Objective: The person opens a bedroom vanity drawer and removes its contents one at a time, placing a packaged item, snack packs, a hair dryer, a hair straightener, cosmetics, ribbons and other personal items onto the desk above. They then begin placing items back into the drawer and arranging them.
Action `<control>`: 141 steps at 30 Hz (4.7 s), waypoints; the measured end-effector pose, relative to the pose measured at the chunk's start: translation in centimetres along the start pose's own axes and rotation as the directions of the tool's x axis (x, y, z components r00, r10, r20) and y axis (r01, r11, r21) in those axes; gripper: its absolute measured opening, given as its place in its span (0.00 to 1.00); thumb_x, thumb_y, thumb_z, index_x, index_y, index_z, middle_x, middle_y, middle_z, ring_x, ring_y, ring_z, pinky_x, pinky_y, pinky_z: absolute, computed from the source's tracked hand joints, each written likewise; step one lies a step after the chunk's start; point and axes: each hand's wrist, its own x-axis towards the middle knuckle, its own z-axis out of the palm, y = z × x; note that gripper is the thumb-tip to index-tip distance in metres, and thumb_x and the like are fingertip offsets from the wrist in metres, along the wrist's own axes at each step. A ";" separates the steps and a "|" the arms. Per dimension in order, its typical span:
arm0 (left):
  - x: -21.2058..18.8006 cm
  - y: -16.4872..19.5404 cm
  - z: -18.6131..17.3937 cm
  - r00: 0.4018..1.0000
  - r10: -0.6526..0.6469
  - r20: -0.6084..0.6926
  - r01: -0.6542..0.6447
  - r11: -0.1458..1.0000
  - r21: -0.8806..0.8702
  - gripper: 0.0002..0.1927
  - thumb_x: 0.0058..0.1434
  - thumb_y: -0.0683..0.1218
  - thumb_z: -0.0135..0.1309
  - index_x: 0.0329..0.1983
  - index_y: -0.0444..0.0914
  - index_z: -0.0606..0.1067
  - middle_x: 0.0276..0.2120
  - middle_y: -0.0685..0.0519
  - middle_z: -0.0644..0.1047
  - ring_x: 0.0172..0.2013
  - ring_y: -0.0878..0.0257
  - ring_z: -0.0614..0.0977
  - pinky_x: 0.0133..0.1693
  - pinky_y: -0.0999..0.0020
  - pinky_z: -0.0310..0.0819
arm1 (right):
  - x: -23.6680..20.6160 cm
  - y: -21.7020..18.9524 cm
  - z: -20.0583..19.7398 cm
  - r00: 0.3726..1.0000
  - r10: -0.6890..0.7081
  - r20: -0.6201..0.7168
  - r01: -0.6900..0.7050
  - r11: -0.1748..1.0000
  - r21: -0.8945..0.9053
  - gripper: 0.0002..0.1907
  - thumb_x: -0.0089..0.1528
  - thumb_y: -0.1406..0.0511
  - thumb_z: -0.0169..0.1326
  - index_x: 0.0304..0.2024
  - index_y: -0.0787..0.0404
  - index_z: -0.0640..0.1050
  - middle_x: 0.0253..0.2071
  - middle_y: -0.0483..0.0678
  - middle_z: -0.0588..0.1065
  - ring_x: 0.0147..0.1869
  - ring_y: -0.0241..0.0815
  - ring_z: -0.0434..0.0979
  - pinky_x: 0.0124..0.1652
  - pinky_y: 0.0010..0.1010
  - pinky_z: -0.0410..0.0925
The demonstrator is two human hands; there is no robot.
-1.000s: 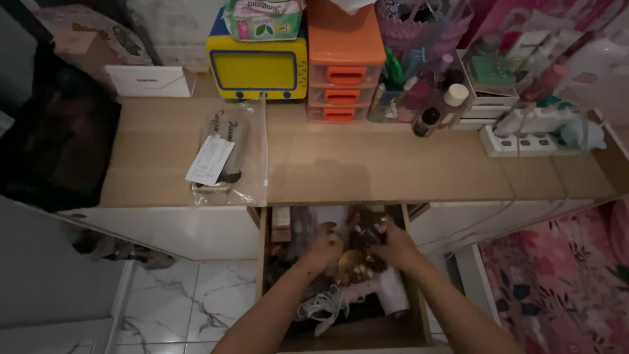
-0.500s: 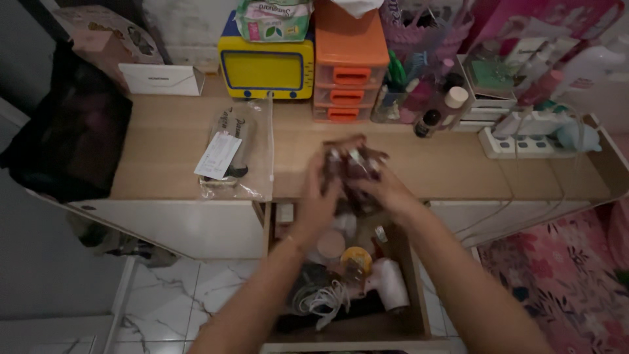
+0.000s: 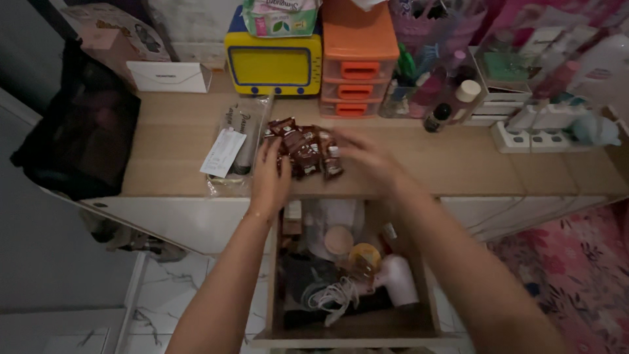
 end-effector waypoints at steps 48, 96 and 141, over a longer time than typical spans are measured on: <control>-13.2 -0.4 3.3 0.908 -0.046 0.417 0.284 0.799 -0.530 0.62 0.42 0.42 0.74 0.73 0.36 0.45 0.65 0.44 0.65 0.63 0.54 0.71 0.63 0.59 0.67 | -16.7 11.8 -2.8 0.985 -0.136 -0.103 0.013 0.661 -0.750 0.22 0.46 0.73 0.65 0.45 0.69 0.82 0.45 0.55 0.82 0.50 0.49 0.77 0.50 0.39 0.69; 2.0 5.7 9.2 0.995 0.022 0.094 -0.003 0.980 -0.198 0.23 0.53 0.41 0.62 0.54 0.40 0.75 0.48 0.43 0.80 0.44 0.51 0.85 0.44 0.62 0.82 | -4.4 3.2 -5.0 0.736 0.380 -0.561 0.198 0.671 0.715 0.19 0.65 0.65 0.54 0.59 0.57 0.73 0.59 0.49 0.76 0.64 0.49 0.75 0.61 0.47 0.69; -13.1 3.5 -1.2 0.476 -0.196 0.857 -0.510 0.733 0.451 0.60 0.38 0.61 0.73 0.72 0.43 0.55 0.58 0.36 0.70 0.58 0.36 0.72 0.54 0.39 0.68 | -19.5 14.6 0.8 0.912 0.235 0.336 0.264 0.289 -0.920 0.22 0.56 0.63 0.63 0.53 0.53 0.76 0.55 0.56 0.70 0.70 0.64 0.61 0.72 0.58 0.50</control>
